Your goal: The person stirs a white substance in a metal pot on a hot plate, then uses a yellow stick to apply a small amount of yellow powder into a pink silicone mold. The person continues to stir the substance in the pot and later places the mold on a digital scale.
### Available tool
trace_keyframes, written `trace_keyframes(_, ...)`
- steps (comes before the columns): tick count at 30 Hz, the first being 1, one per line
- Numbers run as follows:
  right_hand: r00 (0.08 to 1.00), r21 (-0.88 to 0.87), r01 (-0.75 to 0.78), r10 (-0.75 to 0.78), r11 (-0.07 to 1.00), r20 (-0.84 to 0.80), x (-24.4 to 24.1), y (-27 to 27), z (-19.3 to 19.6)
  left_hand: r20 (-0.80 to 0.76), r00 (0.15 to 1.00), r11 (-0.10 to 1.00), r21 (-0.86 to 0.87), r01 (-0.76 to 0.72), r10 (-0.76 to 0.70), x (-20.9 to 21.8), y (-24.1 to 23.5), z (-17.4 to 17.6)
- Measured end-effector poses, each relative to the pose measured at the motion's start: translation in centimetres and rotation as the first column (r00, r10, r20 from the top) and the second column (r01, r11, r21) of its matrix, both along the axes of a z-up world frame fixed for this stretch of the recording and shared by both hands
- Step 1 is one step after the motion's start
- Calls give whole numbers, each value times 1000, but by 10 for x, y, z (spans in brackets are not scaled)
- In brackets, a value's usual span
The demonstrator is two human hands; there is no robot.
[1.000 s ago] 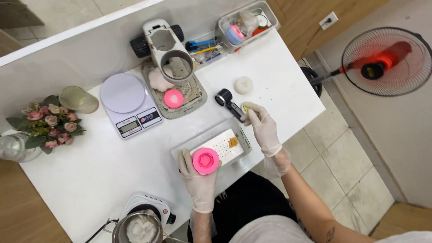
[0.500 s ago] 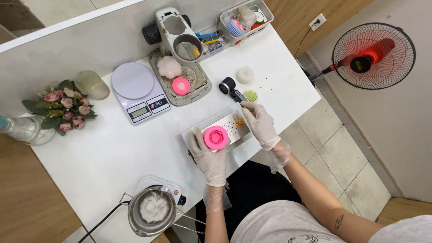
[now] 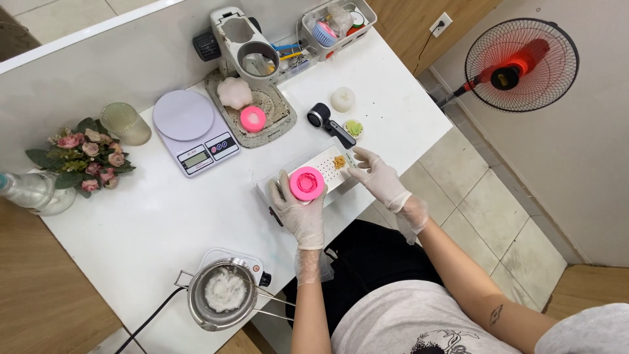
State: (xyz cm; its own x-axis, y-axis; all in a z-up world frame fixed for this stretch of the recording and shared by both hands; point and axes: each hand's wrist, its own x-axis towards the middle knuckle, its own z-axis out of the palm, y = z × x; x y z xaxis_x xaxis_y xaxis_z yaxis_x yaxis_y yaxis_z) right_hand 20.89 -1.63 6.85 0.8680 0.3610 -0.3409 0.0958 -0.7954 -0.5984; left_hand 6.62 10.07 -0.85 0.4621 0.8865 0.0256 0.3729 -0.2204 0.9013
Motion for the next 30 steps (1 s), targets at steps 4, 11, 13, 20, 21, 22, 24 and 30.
trace_keyframes(4, 998, 128, -17, 25, 992, -55, -6, -8, -40, -35, 999, 1000, -26, 4, -5, 1, 1, -1)
trace_keyframes(11, 991, 149, 36, -16, 988, -131, -22, -12, -48, -37, 998, 997, -61, 48, -50, -2, 4, 5)
trace_keyframes(13, 994, 183, 39, -18, 982, -110, -23, -29, -47, -46, 997, 996, -66, 62, -65, -4, 3, 5)
trace_keyframes(20, 900, -530, -37, -203, 847, -386, -33, -216, -87, -46, 998, 994, -101, 46, -51, 0, 6, 4)
trace_keyframes(21, 717, -599, 17, -427, 801, -551, -41, -258, -107, -61, 997, 993, -107, 42, -49, 0, 5, 3)
trace_keyframes(22, 714, -599, 26, -434, 801, -549, -42, -281, -122, -59, 997, 993, -107, 52, -58, 0, 5, 4)
trace_keyframes(24, 834, -640, -367, -66, 676, -548, -55, -318, -151, -93, 993, 994, -94, 59, -68, -2, 5, 7)
trace_keyframes(30, 149, -611, -668, 728, -425, -670, -94, -346, -174, -84, 993, 995, -55, 80, -85, -3, 9, 8)
